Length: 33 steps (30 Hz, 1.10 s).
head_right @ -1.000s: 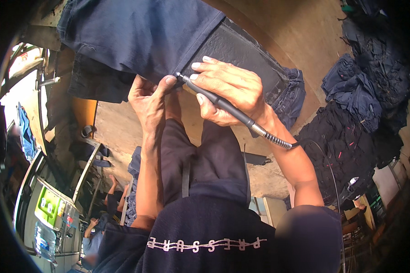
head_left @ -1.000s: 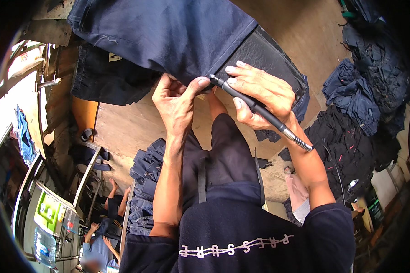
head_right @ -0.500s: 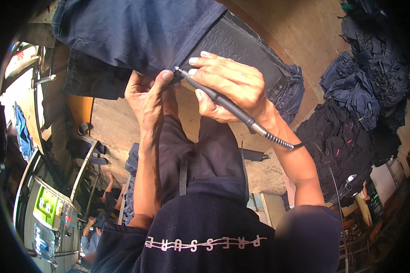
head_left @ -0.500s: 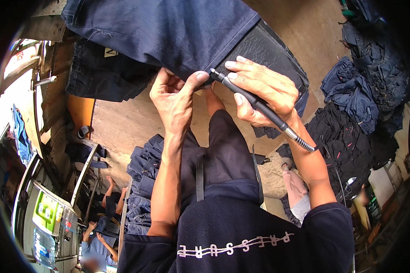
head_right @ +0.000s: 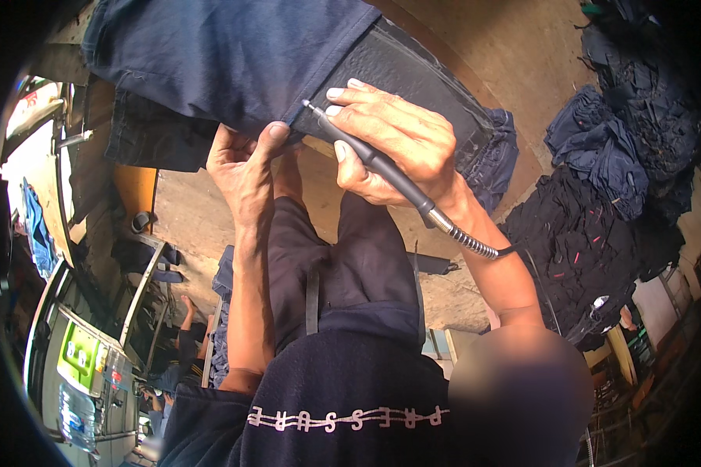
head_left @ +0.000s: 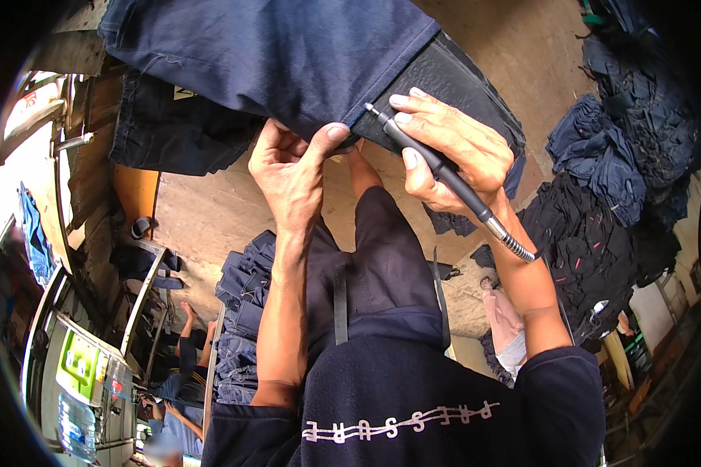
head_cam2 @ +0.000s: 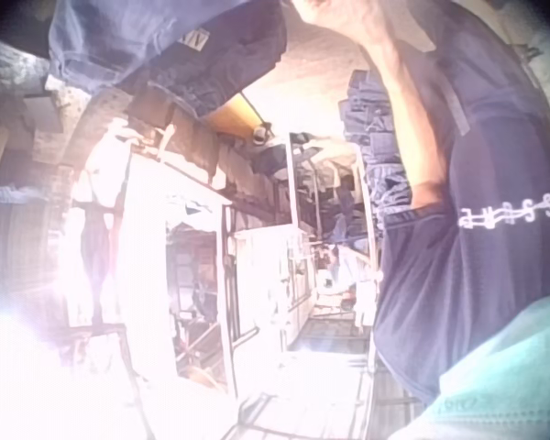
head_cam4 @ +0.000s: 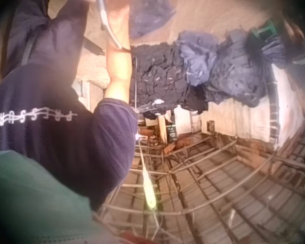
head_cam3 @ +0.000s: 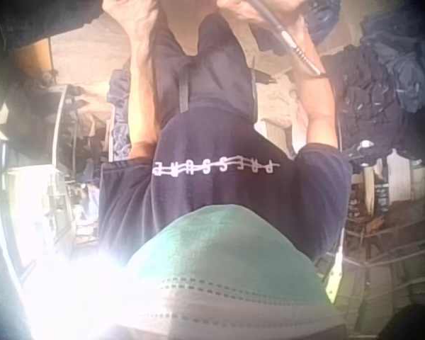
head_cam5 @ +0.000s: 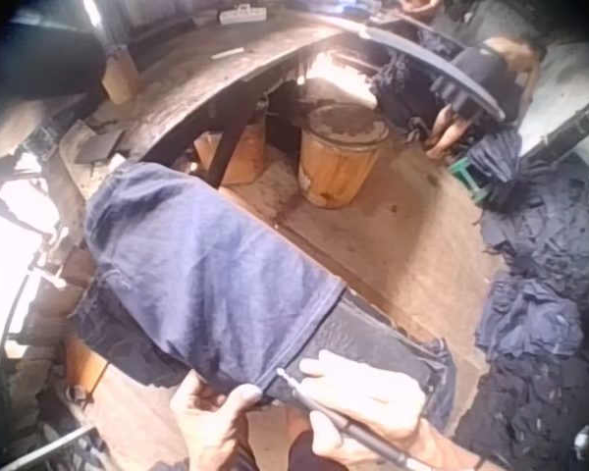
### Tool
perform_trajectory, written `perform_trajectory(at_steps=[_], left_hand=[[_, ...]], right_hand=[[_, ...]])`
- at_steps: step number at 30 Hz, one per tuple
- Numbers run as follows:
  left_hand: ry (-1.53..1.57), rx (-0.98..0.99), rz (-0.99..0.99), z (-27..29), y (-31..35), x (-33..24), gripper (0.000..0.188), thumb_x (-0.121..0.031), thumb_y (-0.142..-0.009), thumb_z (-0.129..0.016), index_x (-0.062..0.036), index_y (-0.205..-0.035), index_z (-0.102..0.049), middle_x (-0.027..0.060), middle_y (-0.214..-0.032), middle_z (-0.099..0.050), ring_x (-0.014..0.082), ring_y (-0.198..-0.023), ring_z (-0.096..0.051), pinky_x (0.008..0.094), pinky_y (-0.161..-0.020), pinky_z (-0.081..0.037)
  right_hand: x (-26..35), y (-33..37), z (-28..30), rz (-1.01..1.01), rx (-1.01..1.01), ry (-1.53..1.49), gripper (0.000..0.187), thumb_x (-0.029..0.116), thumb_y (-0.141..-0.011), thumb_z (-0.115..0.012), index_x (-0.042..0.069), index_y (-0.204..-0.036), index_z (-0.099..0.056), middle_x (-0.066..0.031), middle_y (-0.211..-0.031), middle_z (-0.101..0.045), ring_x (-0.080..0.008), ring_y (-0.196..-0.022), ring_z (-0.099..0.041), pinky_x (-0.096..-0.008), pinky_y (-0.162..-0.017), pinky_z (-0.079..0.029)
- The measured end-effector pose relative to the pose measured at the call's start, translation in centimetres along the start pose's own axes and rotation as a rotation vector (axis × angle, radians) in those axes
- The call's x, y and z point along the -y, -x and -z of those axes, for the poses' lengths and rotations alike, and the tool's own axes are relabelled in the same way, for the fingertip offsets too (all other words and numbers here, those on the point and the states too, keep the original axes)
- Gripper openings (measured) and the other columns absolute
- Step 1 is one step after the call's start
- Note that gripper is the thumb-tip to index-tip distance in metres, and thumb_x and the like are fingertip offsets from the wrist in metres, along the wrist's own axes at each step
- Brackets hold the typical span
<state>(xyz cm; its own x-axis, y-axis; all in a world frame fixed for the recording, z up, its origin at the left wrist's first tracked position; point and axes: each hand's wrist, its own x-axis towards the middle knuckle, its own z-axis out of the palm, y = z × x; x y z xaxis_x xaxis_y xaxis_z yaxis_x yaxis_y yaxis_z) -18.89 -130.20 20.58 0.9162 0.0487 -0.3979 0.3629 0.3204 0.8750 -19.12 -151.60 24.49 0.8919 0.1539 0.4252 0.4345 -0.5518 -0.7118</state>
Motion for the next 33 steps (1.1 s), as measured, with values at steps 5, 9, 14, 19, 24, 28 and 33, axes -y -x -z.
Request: perform_trajectory(at_steps=[5,9,14,19,24,28,33], left_hand=[[0.027,-0.004,0.025,-0.12,0.21,-0.37,0.031,0.006,-0.092,-0.086,0.0053,-0.117,-0.069,0.0152,-0.108,-0.080,0.0196,-0.094,-0.079,0.0348,-0.083,-0.070],[0.002,0.001,0.008,-0.14,0.20,-0.52,0.031,0.005,-0.092,-0.086,0.0055,-0.118,-0.069,0.0153,-0.108,-0.079,0.0202,-0.095,-0.079,0.0358,-0.083,-0.071],[-0.006,-0.003,0.009,-0.19,0.16,-0.52,0.029,0.005,-0.092,-0.086,0.0051,-0.114,-0.068,0.0150,-0.105,-0.079,0.0194,-0.092,-0.079,0.0348,-0.083,-0.070],[-0.014,-0.018,0.032,-0.14,0.23,-0.42,0.026,0.006,-0.091,-0.086,0.0045,-0.109,-0.068,0.0150,-0.102,-0.079,0.0186,-0.088,-0.079,0.0347,-0.081,-0.070],[0.028,-0.009,-0.001,0.06,0.06,0.00,0.028,0.007,-0.091,-0.087,0.0050,-0.111,-0.069,0.0136,-0.102,-0.079,0.0181,-0.089,-0.078,0.0345,-0.081,-0.070],[0.003,-0.008,0.030,0.24,-0.01,0.08,0.032,0.005,-0.090,-0.088,0.0038,-0.118,-0.072,0.0113,-0.105,-0.080,0.0162,-0.091,-0.078,0.0324,-0.084,-0.067],[-0.200,-0.047,0.047,0.69,0.17,-0.18,0.034,0.003,-0.090,-0.089,0.0021,-0.120,-0.074,0.0102,-0.107,-0.081,0.0151,-0.094,-0.077,0.0311,-0.090,-0.063]], right_hand=[[-0.19,0.08,-0.04,-0.019,-0.033,0.012,0.024,-0.002,-0.073,-0.077,-0.003,-0.096,-0.079,-0.0168,-0.097,-0.082,-0.0336,-0.101,-0.083,-0.0469,-0.099,-0.068],[-0.32,0.10,0.05,-0.033,-0.057,0.026,0.023,-0.002,-0.073,-0.077,-0.004,-0.096,-0.079,-0.0164,-0.096,-0.082,-0.0338,-0.101,-0.083,-0.0470,-0.098,-0.067],[-0.41,0.04,0.15,-0.046,-0.092,0.075,0.023,-0.002,-0.073,-0.078,-0.005,-0.096,-0.079,-0.0162,-0.095,-0.082,-0.0340,-0.101,-0.083,-0.0474,-0.099,-0.067],[-0.07,0.03,-0.02,0.015,-0.009,-0.010,0.025,-0.001,-0.074,-0.077,-0.004,-0.099,-0.079,-0.0165,-0.095,-0.081,-0.0339,-0.101,-0.083,-0.0483,-0.100,-0.067],[0.02,-0.22,-0.15,0.050,0.069,-0.090,0.025,0.001,-0.076,-0.075,-0.005,-0.100,-0.079,-0.0157,-0.095,-0.081,-0.0339,-0.101,-0.083,-0.0496,-0.100,-0.067],[-0.13,-0.19,-0.04,0.064,0.079,-0.080,0.024,0.002,-0.077,-0.075,-0.005,-0.100,-0.079,-0.0157,-0.094,-0.080,-0.0336,-0.101,-0.083,-0.0496,-0.100,-0.067],[-0.23,0.15,-0.05,0.013,0.010,-0.052,0.024,0.001,-0.075,-0.075,-0.005,-0.098,-0.079,-0.0157,-0.093,-0.080,-0.0335,-0.100,-0.083,-0.0485,-0.099,-0.067]])
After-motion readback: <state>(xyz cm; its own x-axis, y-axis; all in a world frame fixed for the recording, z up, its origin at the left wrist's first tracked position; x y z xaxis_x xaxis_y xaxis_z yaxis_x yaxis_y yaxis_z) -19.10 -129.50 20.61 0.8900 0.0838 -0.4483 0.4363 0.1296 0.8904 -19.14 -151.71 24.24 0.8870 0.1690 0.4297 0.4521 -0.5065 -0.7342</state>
